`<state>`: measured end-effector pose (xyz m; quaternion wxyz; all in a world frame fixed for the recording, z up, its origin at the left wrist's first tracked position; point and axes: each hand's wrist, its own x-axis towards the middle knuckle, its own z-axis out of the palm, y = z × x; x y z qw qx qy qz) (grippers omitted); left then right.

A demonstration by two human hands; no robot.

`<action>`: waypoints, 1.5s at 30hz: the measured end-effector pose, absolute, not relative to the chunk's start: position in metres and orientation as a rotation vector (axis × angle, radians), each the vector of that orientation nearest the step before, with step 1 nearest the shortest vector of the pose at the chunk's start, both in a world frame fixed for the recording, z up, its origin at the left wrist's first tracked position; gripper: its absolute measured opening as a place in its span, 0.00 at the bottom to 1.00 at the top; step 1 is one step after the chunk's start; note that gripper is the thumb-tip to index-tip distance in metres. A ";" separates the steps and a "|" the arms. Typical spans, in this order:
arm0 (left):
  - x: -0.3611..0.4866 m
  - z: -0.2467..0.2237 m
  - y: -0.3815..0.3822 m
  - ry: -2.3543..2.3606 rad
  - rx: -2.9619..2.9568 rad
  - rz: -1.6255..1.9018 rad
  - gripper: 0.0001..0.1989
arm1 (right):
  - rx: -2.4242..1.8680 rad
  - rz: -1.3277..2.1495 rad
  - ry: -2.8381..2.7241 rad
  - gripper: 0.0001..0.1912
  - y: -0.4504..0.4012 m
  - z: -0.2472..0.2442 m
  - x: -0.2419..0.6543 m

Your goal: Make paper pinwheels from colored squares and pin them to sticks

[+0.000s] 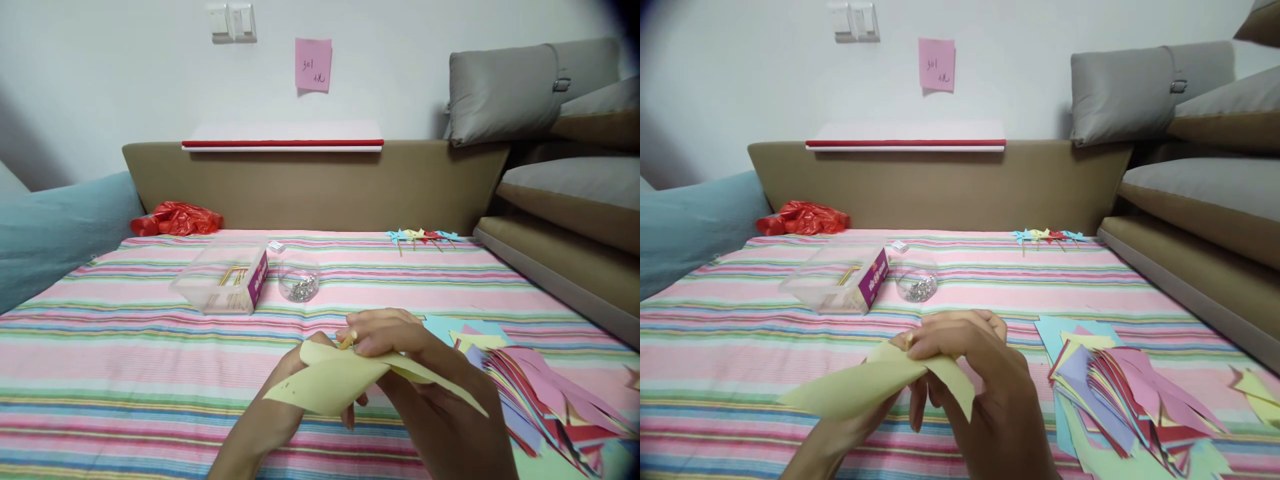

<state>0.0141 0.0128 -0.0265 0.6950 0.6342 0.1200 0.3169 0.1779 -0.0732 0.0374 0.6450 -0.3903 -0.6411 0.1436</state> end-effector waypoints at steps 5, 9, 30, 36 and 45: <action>0.009 -0.014 0.016 0.280 1.425 0.670 0.13 | -0.938 0.419 -1.436 0.08 -0.072 0.032 0.178; 0.002 -0.008 0.021 0.300 1.410 0.621 0.13 | -0.897 0.512 -1.380 0.06 -0.069 0.028 0.178; -0.022 0.017 0.035 0.236 1.507 0.461 0.16 | -0.850 0.396 -1.358 0.17 -0.050 0.008 0.164; -0.026 0.015 0.038 0.302 1.529 0.465 0.18 | -0.792 0.335 -1.378 0.05 -0.054 0.010 0.159; -0.023 0.013 0.037 0.270 1.507 0.478 0.18 | -0.774 0.412 -1.321 0.04 -0.058 0.008 0.153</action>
